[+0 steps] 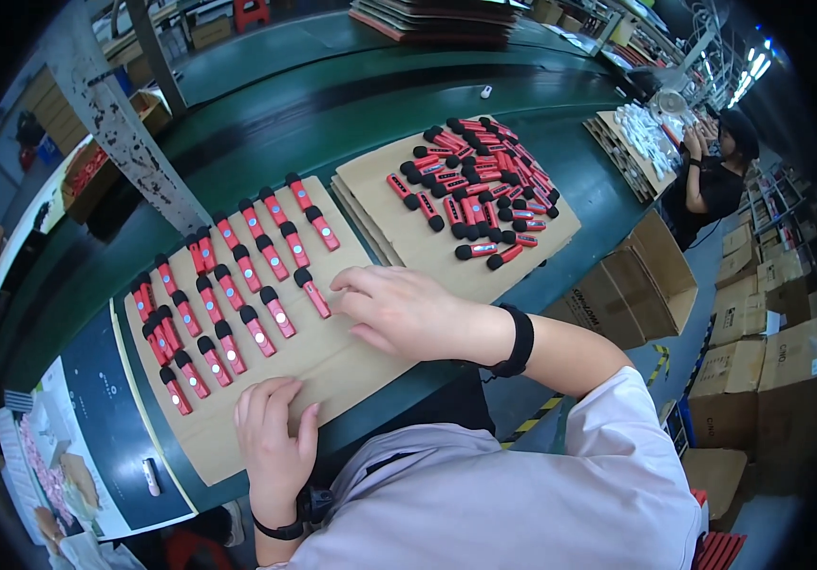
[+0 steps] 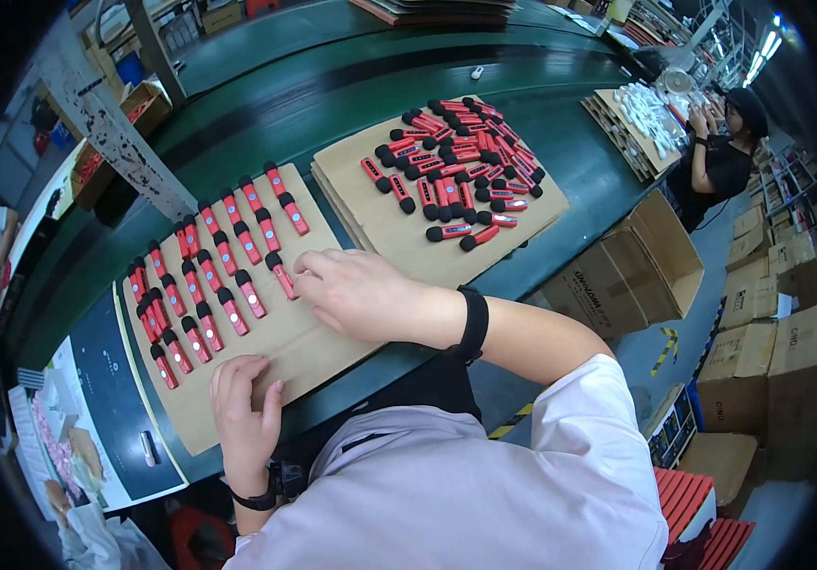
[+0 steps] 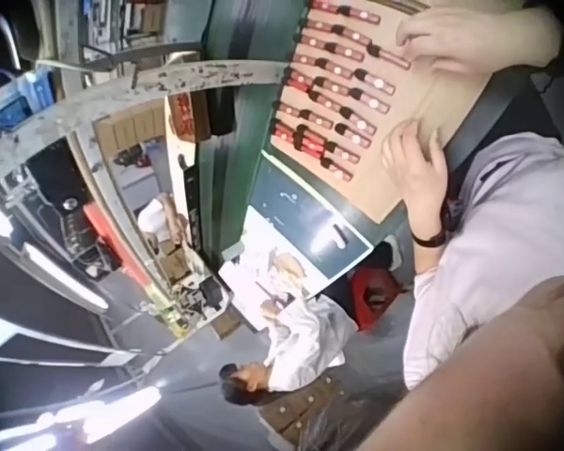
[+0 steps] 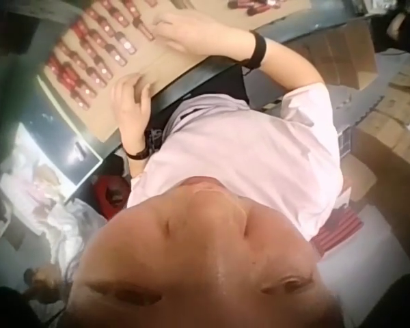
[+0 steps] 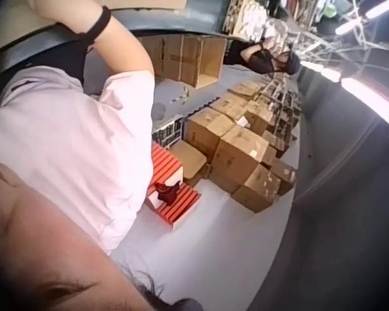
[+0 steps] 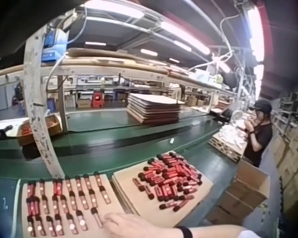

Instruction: The person picks up a red microphone and a foam cover, fits the cover onto the microphone, and places the assembled unit onto a cardboard sheet. After repeating this with several red microphones, the person picks up and handles a white microphone.

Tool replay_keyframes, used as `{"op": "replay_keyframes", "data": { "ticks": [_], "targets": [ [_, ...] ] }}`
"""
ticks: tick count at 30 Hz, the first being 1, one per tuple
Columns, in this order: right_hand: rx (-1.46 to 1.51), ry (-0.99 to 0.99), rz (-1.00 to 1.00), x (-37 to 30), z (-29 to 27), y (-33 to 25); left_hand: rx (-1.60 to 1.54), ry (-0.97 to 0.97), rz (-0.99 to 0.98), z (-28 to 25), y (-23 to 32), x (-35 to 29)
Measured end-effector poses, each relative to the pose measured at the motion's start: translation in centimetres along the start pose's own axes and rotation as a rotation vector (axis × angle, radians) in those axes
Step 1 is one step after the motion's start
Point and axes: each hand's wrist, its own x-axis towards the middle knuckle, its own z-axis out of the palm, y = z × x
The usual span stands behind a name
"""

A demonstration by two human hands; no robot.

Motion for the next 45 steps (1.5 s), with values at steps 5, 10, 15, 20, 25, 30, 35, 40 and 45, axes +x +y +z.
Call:
{"op": "replay_keyframes", "data": {
  "ticks": [5,10,15,20,25,30,35,40,45],
  "targets": [
    [0.01,0.025,0.027,-1.3,-1.9,0.8,0.028,-0.02,0.022,0.2,1.1,1.1],
    [0.022,0.081,0.115,-3.6,-6.8,5.3,0.006,-0.066,0.055,0.7,2.7,2.7],
    [-0.149,0.187,0.296,-6.3,-12.7,14.4,-0.179,-0.143,0.013,0.3,3.6,5.0],
    [-0.372,0.124,0.491,-7.6,-17.7,27.5,-0.241,-0.137,-0.083,0.1,3.6,7.2],
    [-0.536,-0.081,0.685,-4.3,-18.5,37.6,-0.243,-0.136,-0.253,-0.7,3.3,7.5],
    [-0.569,-0.223,0.707,1.5,-17.5,44.1,-0.198,-0.021,-0.404,-0.1,3.6,7.1],
    [-0.53,-0.334,0.654,3.8,-14.3,48.4,-0.183,0.065,-0.565,0.2,4.3,5.0],
    [-0.576,-0.425,0.594,4.4,-13.4,49.9,-0.175,0.103,-0.565,0.8,5.3,5.0],
    [-0.195,-0.223,0.698,2.8,-17.3,48.1,-0.21,0.055,-0.478,0.5,5.5,5.6]
  ]
}}
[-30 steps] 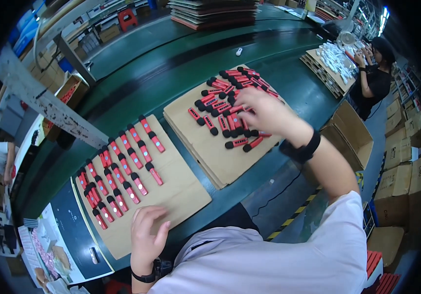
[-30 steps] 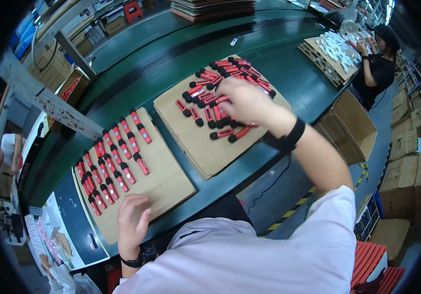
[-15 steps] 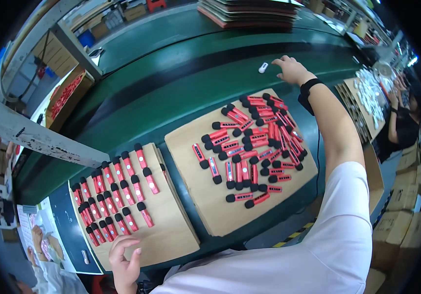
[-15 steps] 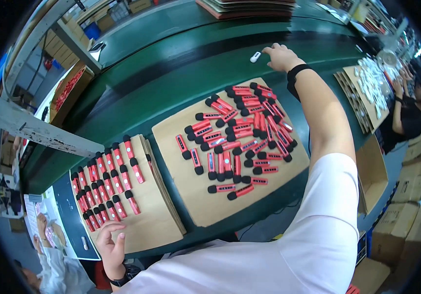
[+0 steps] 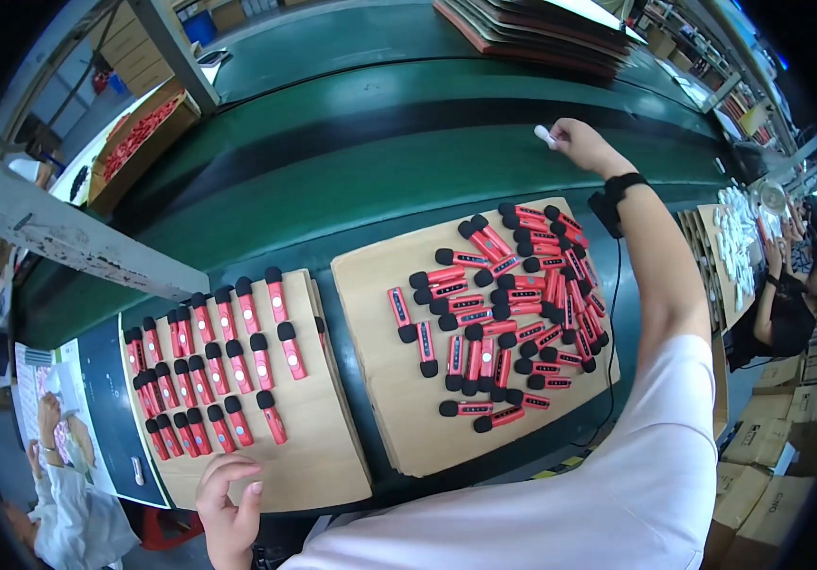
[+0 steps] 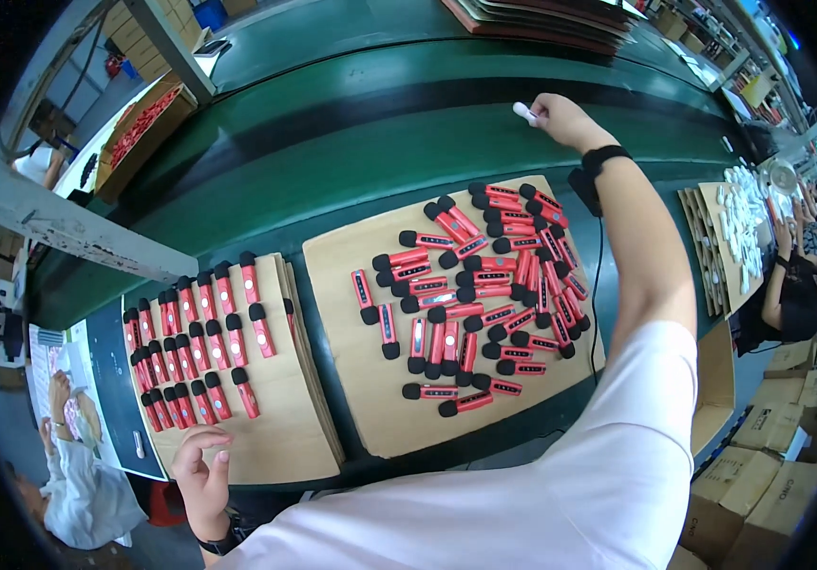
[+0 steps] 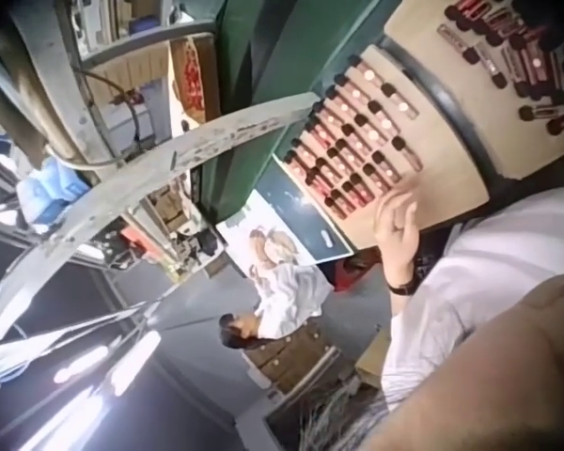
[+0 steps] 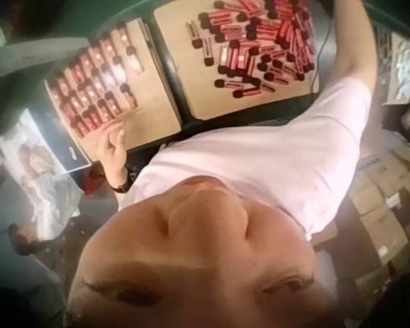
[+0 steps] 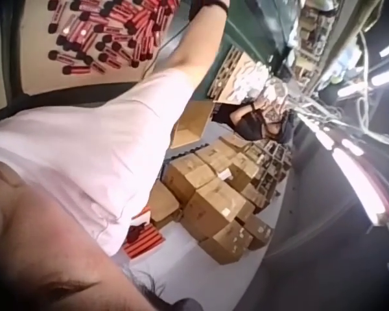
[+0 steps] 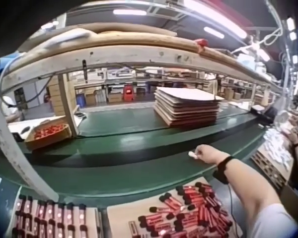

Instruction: The person picks up a red microphone and a foam cover, fits the cover onto the microphone, and places the assembled unit onto a cardboard sheet. After repeating this with several red microphones, the person picks up and handles a white microphone.

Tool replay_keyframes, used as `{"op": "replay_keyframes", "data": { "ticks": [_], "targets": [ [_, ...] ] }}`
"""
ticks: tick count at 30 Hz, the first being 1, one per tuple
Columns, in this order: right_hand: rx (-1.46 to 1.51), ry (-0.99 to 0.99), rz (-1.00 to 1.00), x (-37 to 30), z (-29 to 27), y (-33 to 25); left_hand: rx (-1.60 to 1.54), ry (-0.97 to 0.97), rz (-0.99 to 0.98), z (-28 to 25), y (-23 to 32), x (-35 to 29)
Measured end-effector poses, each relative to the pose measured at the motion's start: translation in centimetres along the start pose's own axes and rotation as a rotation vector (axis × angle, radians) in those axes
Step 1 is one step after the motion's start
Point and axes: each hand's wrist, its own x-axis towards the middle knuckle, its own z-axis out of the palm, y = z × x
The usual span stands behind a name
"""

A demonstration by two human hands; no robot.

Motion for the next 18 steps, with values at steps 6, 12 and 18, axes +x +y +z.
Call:
{"op": "replay_keyframes", "data": {
  "ticks": [6,12,18],
  "targets": [
    [1.037,-0.051,-0.115,-14.2,-3.5,-10.6,-0.189,-0.063,0.132,-0.9,0.1,-0.3],
    [1.633,-0.371,-0.301,-27.9,0.4,-22.2,-0.385,-0.131,0.271,-1.1,0.6,-1.7],
    [1.851,-0.697,-0.431,-34.7,6.0,-32.2,-0.576,-0.077,0.393,-1.4,1.7,-4.0]
  ]
}}
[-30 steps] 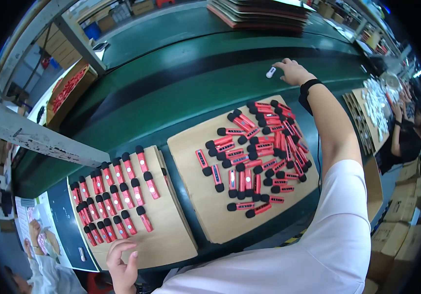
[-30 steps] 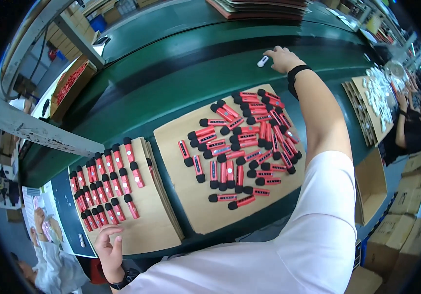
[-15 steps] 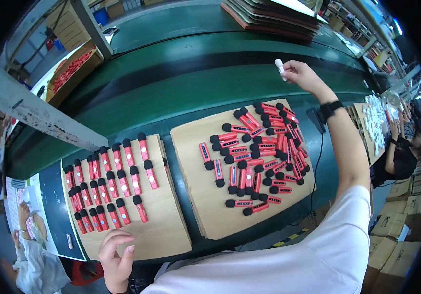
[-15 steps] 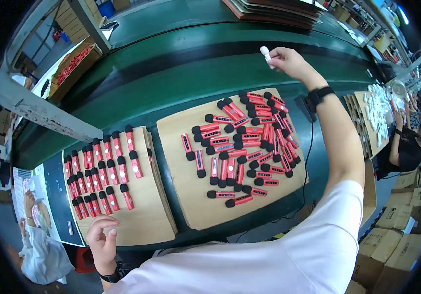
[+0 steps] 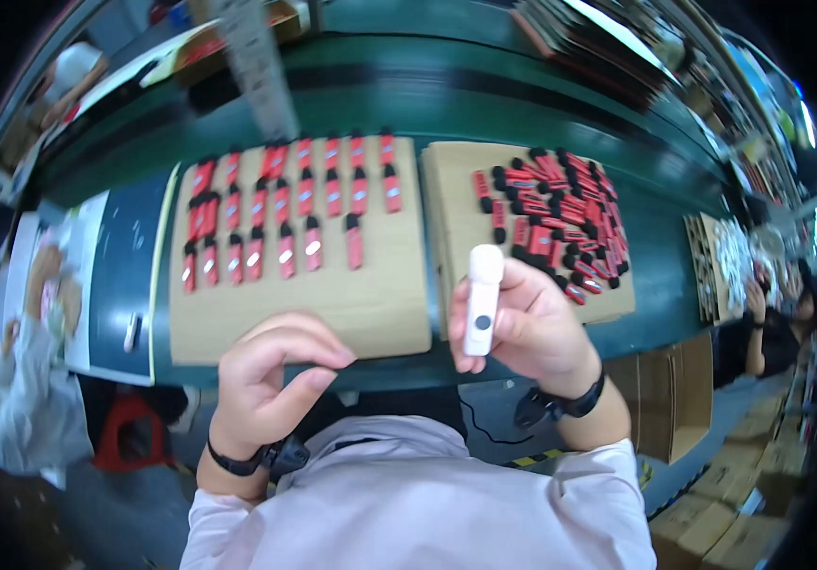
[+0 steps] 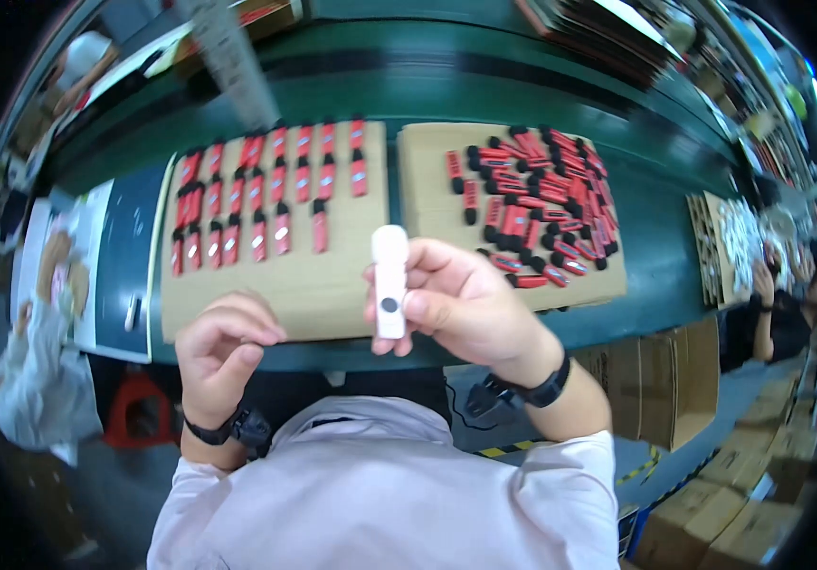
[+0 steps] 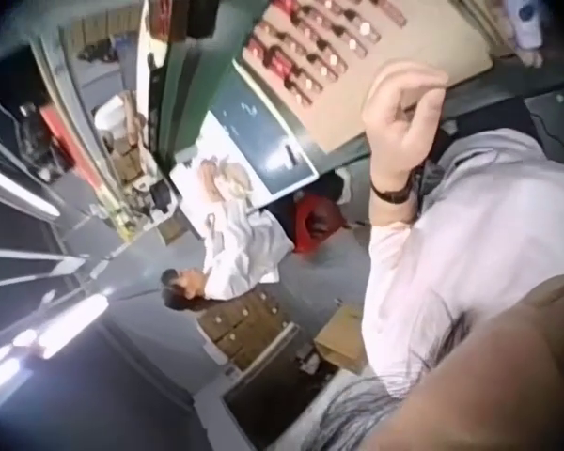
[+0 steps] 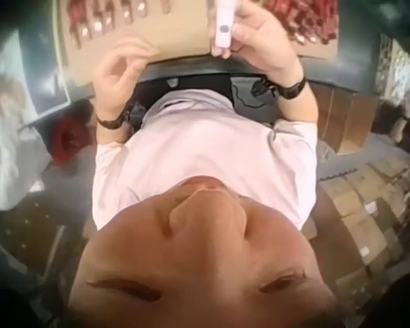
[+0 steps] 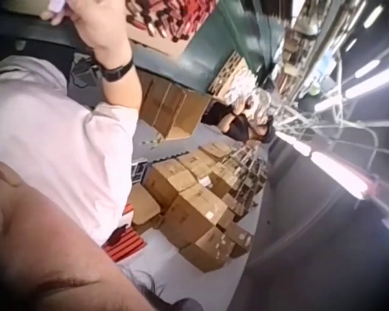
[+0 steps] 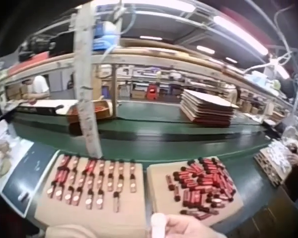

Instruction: The person picks up a red microphone and a foam cover, fits the cover onto the microphone, and places the assembled unit onto a cardboard sheet. After repeating this with several red microphones, the person picks up and handles a white microphone.

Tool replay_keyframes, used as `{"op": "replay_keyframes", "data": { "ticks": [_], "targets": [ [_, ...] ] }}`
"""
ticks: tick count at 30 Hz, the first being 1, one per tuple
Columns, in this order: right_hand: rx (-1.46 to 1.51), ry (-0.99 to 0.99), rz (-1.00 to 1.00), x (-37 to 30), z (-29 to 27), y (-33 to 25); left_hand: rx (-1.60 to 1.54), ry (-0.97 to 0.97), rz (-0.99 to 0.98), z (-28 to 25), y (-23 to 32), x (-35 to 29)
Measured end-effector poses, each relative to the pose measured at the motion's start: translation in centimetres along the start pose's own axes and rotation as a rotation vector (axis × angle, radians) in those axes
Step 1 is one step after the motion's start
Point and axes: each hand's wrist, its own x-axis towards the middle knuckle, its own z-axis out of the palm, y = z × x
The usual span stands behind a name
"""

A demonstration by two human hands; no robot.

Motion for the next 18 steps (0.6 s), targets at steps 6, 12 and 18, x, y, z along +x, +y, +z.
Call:
{"op": "replay_keyframes", "data": {
  "ticks": [6,12,18],
  "targets": [
    [0.179,-0.308,0.028,2.9,7.8,8.4,-0.009,0.099,-0.007,-3.2,3.6,-8.5],
    [0.1,-0.305,0.144,4.4,12.1,11.0,0.038,0.26,0.044,-4.7,4.8,-13.0],
    [0.165,-0.384,0.233,5.8,14.3,12.9,0.047,0.281,0.015,-5.9,5.6,-15.1]
  ]
}}
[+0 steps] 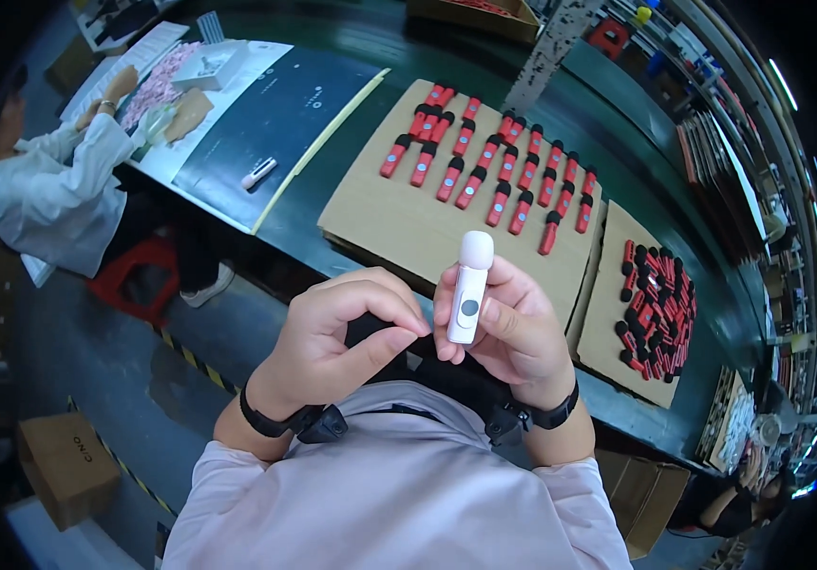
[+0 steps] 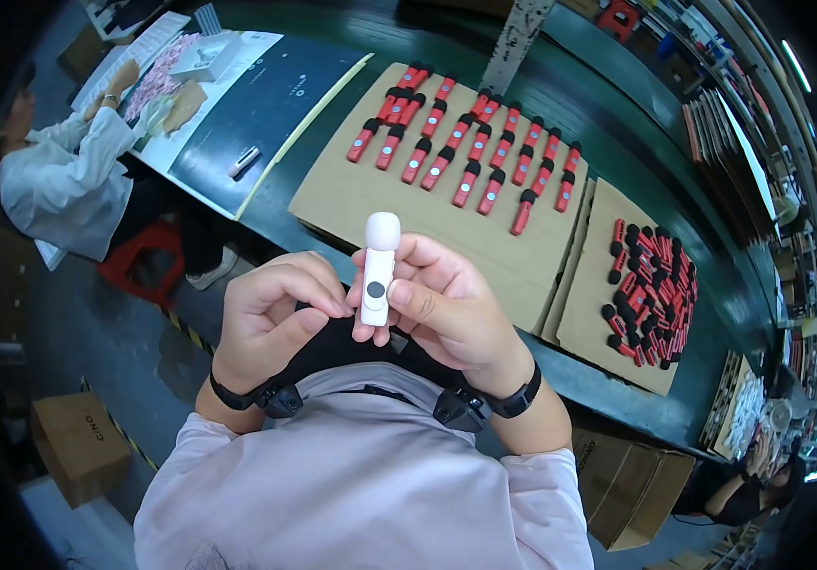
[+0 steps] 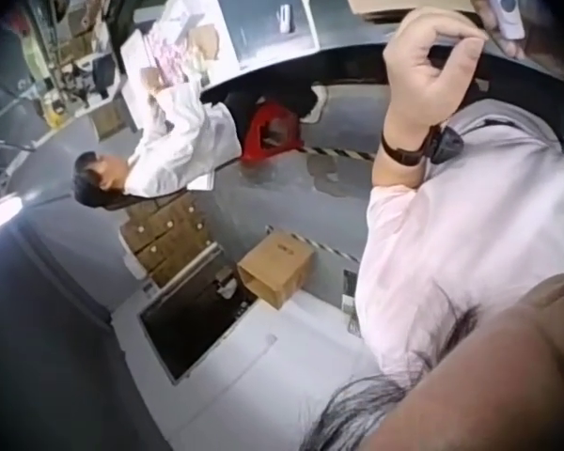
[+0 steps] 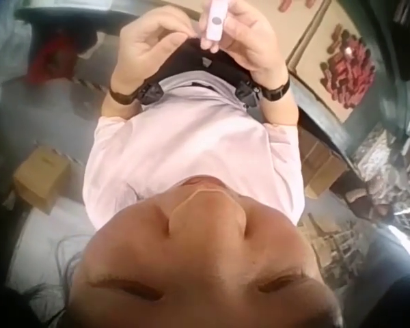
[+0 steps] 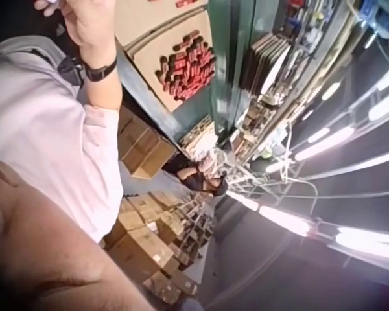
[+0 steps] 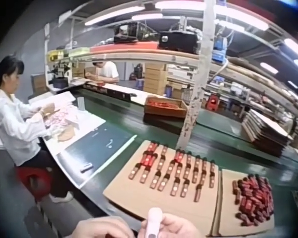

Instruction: The person picks up a red microphone and a foam cover, fits the cover onto the microphone, and places the assembled unit onto a cardboard sheet. After repeating this with several red microphones, the person picks up and handles a white microphone.

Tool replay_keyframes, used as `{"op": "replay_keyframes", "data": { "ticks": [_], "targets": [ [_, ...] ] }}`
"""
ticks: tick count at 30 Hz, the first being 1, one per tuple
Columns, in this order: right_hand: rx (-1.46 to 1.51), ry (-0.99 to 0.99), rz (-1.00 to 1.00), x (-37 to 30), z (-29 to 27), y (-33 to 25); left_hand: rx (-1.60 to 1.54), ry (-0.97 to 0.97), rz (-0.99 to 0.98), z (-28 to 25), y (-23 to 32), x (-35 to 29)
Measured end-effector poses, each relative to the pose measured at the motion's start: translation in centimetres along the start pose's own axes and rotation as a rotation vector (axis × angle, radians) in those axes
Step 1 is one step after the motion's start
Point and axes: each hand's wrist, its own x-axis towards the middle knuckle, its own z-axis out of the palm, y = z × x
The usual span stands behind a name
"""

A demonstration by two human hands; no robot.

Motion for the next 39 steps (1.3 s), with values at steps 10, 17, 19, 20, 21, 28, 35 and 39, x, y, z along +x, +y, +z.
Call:
{"op": "replay_keyframes", "data": {
  "ticks": [10,17,19,20,21,28,35,39],
  "targets": [
    [-0.043,0.151,-0.012,0.6,-0.8,1.8,0.583,0.493,-0.133,-8.2,-5.9,-1.9],
    [-0.075,0.223,-0.014,0.5,-1.5,2.0,1.289,0.736,-0.081,-16.9,-11.9,-0.8],
    [-0.105,0.248,-0.027,0.4,-1.8,2.1,1.379,0.727,-0.056,-17.6,-12.9,-0.5],
    [-0.104,0.25,-0.023,0.5,-1.9,2.1,1.425,0.697,-0.053,-17.9,-13.4,-0.4],
    [-0.114,0.253,-0.029,0.5,-2.0,2.2,1.47,0.668,-0.051,-18.2,-13.8,-0.5],
    [-0.189,0.336,-0.07,1.2,-1.7,2.1,0.957,0.645,-0.105,-15.2,-9.8,0.9],
    [-0.221,0.218,-0.074,0.6,-2.2,2.4,-0.013,0.339,-0.17,-6.9,-2.7,0.8],
    [-0.195,0.175,-0.031,0.7,-1.6,3.0,-0.307,0.158,-0.278,-4.1,-3.0,1.5]
  ]
}}
